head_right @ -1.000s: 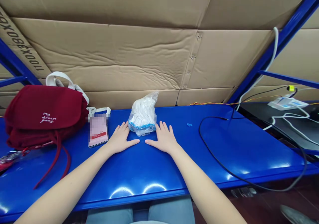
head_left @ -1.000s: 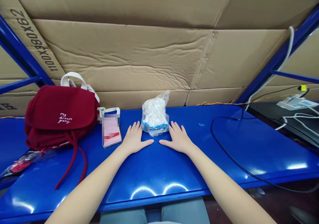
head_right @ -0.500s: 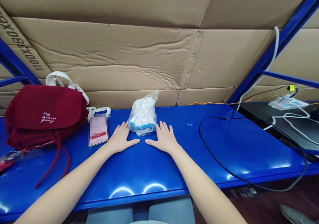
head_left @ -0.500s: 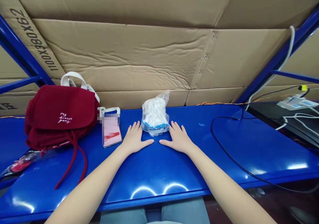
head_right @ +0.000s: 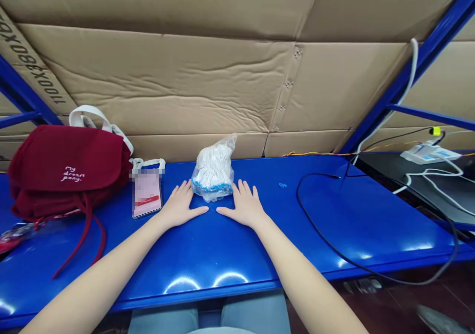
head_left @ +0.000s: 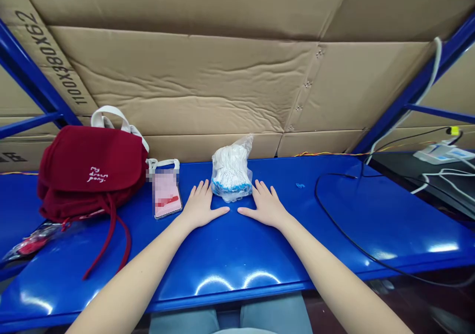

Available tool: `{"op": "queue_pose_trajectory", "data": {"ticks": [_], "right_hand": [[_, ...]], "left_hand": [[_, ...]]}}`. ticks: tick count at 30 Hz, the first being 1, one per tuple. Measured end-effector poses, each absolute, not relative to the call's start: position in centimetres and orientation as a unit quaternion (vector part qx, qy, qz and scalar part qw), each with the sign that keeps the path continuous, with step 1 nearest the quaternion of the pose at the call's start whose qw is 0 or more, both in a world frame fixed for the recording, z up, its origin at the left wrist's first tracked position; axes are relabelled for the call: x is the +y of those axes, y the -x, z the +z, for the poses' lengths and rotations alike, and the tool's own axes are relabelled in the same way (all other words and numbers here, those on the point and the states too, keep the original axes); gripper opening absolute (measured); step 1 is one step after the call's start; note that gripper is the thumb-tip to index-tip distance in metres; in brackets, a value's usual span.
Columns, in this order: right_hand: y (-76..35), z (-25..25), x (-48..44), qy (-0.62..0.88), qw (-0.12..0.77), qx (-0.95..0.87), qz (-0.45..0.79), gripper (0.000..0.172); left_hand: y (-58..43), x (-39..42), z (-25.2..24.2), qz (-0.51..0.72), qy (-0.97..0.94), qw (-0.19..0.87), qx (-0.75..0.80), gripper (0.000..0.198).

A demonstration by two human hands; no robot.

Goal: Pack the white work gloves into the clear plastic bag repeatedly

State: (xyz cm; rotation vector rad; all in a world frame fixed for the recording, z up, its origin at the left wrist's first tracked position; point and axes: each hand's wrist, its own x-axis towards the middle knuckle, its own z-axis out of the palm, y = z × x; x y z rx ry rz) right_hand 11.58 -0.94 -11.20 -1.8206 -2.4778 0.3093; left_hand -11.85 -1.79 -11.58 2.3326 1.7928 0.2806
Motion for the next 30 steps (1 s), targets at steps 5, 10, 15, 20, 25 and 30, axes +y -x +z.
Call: {"op": "queue_pose_trajectory", "data": {"ticks": [5,10,15,20,25,30], "right_hand": [[-11.58,-11.11,-1.05,0.589,0.026,-0.802,0.100,0.107],[-11.60,-11.09,-1.02,0.589,0.024,-0.802,0.098,0.107],[-11.57,-11.04,-1.05,0.589,0.026,-0.802,0.101,0.107],[-11.62,-11.03,-1.08,0.588,0.031,-0.802,0.103,0.108],[-11.61,-11.00,-1.08,0.589,0.030,-0.801,0.105,0.108],[-11.60,-11.00,-1.08,0.589,0.025,-0.801,0.100,0.107]], "left_hand": [[11.82,-1.81,-11.48,0.091,-0.786,0.095,0.604,0.103],[11.81,-1.82,-11.55,0.096,-0.785,0.096,0.604,0.103],[11.88,-1.79,-11.71,0.099,-0.787,0.090,0.602,0.102],[11.83,-1.85,-11.54,0.095,-0.785,0.094,0.605,0.102],[11.82,-1.79,-11.55,0.091,-0.785,0.095,0.605,0.103],[11.73,-1.91,-11.39,0.094,-0.783,0.097,0.607,0.101]]}}
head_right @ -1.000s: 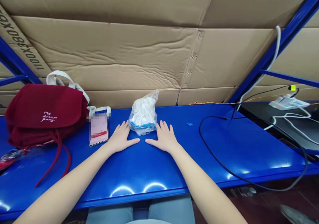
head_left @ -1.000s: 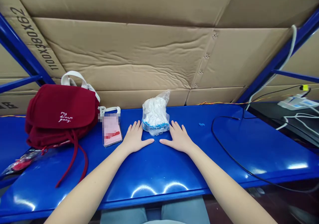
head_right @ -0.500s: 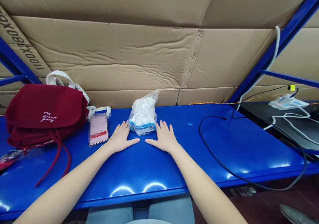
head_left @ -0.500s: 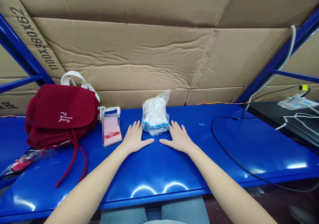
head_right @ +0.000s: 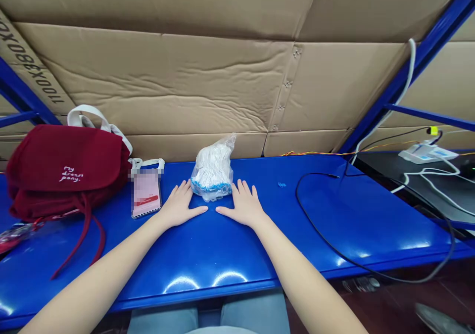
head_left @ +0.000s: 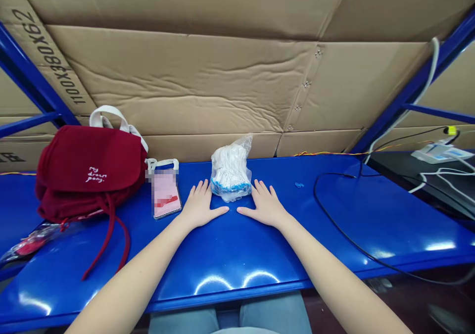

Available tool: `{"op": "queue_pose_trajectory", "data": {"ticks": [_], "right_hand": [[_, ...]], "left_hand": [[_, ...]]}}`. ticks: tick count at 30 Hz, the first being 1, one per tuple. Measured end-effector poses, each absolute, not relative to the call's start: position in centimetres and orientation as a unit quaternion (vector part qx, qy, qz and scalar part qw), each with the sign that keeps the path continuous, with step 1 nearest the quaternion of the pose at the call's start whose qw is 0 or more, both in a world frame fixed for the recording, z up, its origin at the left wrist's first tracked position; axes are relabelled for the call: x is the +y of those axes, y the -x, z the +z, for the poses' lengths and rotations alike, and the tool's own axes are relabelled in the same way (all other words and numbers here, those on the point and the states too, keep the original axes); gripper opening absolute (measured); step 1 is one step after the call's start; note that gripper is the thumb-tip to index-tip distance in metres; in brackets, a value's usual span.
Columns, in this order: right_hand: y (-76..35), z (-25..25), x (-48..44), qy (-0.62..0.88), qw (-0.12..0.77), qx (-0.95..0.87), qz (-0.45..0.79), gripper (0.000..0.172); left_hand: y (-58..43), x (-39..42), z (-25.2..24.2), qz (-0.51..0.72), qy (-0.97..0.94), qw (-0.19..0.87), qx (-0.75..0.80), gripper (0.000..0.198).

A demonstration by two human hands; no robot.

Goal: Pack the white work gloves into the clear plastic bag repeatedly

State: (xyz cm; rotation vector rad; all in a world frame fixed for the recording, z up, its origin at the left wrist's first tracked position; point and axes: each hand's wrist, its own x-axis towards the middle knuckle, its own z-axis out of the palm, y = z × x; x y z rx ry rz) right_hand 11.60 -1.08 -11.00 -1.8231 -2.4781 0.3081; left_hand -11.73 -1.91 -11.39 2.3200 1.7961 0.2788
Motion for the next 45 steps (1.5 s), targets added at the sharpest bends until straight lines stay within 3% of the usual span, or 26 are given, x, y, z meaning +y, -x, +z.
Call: {"op": "queue_pose_trajectory", "data": {"ticks": [34,38,42,45], "right_hand": [[-11.5,-11.4,-0.9,0.587,0.061,-0.799,0.117,0.109],[-11.6,-11.4,-0.7,0.595,0.151,-0.784,0.098,0.092],[-11.5,-11.2,-1.2,0.577,0.296,-0.761,0.021,0.046],[-11.1,-11.1,-1.9,0.487,0.260,-0.833,0.032,0.026]], "left_hand": [[11.9,-1.9,-12.0,0.128,-0.778,0.108,0.605,0.101],[11.8,-2.0,-11.5,0.217,-0.758,0.101,0.607,0.093],[11.9,-2.6,-9.7,0.250,-0.729,0.029,0.636,0.062],[12.0,-2.9,-9.1,0.211,-0.773,0.044,0.596,0.039]]}}
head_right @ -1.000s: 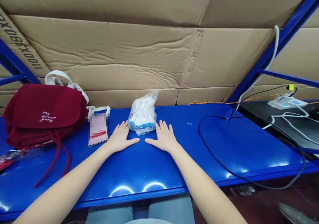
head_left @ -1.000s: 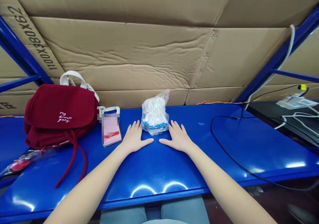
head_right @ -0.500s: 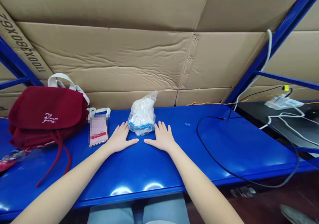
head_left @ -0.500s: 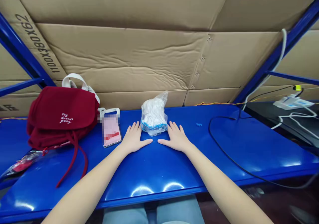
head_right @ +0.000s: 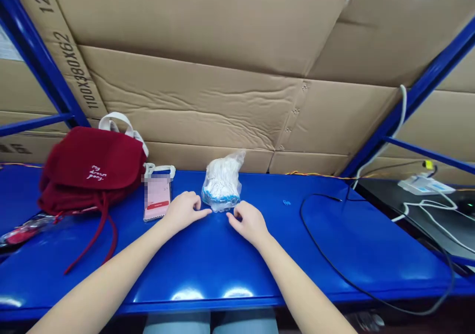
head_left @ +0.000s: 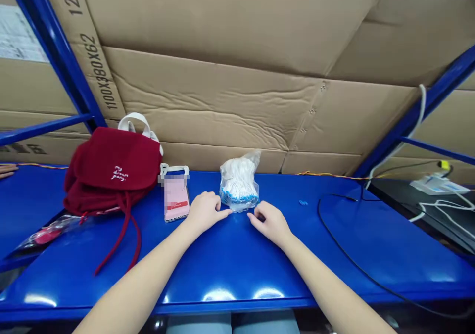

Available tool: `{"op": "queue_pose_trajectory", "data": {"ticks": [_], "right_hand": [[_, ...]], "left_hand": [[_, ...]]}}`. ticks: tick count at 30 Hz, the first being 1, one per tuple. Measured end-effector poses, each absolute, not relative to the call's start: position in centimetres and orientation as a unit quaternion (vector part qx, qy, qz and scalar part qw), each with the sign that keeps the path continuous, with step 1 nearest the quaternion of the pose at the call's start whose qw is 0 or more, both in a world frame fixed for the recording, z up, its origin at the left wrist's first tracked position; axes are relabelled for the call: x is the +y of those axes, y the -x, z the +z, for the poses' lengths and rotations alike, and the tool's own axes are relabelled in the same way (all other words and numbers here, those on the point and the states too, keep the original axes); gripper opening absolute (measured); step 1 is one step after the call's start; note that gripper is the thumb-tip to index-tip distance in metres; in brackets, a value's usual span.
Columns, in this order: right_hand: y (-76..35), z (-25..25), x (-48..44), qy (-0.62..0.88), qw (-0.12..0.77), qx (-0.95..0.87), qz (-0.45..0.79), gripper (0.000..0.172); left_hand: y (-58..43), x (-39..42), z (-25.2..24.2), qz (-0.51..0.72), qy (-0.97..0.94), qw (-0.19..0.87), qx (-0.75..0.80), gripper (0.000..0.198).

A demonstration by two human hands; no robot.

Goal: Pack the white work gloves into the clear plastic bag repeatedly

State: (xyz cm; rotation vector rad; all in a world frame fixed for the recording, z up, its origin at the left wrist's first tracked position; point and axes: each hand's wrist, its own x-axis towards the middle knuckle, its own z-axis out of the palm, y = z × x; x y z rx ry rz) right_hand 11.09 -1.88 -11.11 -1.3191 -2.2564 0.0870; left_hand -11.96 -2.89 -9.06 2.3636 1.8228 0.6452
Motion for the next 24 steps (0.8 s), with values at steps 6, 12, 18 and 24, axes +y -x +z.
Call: {"op": "queue_pose_trajectory", "data": {"ticks": [6,12,18,24], "right_hand": [[-10.6,-11.5,-1.8,0.454,0.194,-0.867,0.067,0.021],[-10.8,-11.3,-1.8,0.461,0.189,-0.863,0.086,0.028],[-10.3,-10.8,-3.0,0.451,0.189,-0.866,0.109,0.030],[-8.5,-9.7,-2.2,0.491,0.204,-0.834,0.145,0.019]], "left_hand": [[11.2,-2.7,-10.2,0.174,-0.799,0.096,0.568,0.031],[10.4,-2.7,-10.5,0.148,-0.808,0.071,0.566,0.031],[9.5,-2.5,-10.7,0.137,-0.804,0.029,0.578,0.031],[9.8,-2.7,-10.6,0.260,-0.782,0.149,0.546,0.028]]}}
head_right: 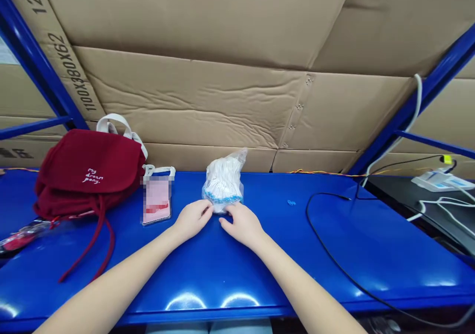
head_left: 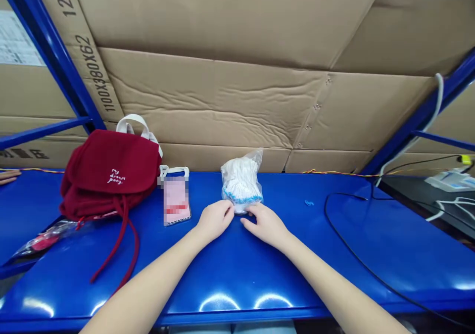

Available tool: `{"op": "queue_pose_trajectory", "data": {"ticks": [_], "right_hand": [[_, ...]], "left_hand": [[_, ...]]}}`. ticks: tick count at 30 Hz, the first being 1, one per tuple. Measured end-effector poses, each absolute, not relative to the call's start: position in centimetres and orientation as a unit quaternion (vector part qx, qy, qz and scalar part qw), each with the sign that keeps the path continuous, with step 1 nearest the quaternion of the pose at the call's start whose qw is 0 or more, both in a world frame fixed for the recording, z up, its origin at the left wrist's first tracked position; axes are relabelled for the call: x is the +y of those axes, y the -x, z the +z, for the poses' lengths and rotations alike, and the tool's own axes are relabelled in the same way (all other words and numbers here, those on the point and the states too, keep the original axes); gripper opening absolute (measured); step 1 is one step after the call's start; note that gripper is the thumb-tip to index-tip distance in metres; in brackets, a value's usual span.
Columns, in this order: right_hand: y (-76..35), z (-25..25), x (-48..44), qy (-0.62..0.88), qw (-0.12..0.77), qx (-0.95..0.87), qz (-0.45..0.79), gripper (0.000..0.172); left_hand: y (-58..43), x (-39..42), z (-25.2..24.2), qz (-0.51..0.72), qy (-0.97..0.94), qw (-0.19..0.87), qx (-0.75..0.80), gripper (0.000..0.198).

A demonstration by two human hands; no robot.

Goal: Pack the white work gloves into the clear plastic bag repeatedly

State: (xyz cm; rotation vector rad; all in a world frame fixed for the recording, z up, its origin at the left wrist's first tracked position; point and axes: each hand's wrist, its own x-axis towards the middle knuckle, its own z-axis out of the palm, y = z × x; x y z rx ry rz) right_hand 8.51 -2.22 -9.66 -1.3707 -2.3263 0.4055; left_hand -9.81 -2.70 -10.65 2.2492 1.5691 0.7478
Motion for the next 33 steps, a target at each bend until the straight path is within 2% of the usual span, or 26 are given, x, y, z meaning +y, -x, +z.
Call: {"op": "queue_pose_trajectory", "data": {"ticks": [2,4,8,13,15,17,19,21,23,26,28,33], "right_hand": [[-7.7,-9.3,-1.9,0.509,0.224,-0.803,0.214,0.024],[-7.0,-9.1,-1.7,0.521,0.241,-0.756,0.313,0.036],[-6.4,-9.4,-2.2,0.494,0.232,-0.693,0.471,0.051],[-7.9,-9.1,-3.0,0.465,0.268,-0.665,0.520,0.044],[-8.5,-8.6,-3.0,0.442,0.300,-0.645,0.546,0.041],[-9.0,-8.2,-3.0,0.434,0.322,-0.606,0.584,0.042],[-9.1,-7.9,-3.1,0.436,0.308,-0.578,0.617,0.050],[-8.9,-7.8,-3.3,0.434,0.262,-0.581,0.637,0.062],[-8.8,-7.8,-3.5,0.425,0.232,-0.597,0.639,0.065],[-9.0,-7.8,-3.3,0.417,0.262,-0.602,0.628,0.051],[-9.4,-7.8,-3.0,0.418,0.295,-0.597,0.617,0.045],[-10.7,-7.6,-2.2,0.438,0.309,-0.619,0.574,0.047]], "left_hand": [[10.3,-2.8,-10.7,0.326,-0.735,0.269,0.530,0.027],[10.8,-2.8,-10.6,0.353,-0.697,0.362,0.509,0.024],[10.9,-3.6,-9.9,0.356,-0.716,0.381,0.464,0.023],[9.7,-6.0,-8.7,0.296,-0.709,0.489,0.413,0.019],[9.5,-6.5,-8.5,0.265,-0.731,0.447,0.443,0.026],[9.6,-6.5,-8.4,0.256,-0.757,0.339,0.497,0.036],[9.8,-6.3,-8.3,0.262,-0.765,0.249,0.533,0.043],[9.9,-6.1,-8.3,0.276,-0.766,0.231,0.533,0.045],[9.8,-6.1,-8.3,0.291,-0.763,0.274,0.507,0.041],[9.5,-6.2,-8.3,0.321,-0.753,0.350,0.455,0.026],[9.5,-6.1,-8.3,0.359,-0.727,0.376,0.448,0.026],[10.5,-5.0,-8.0,0.512,-0.527,0.504,0.454,0.027]]}}
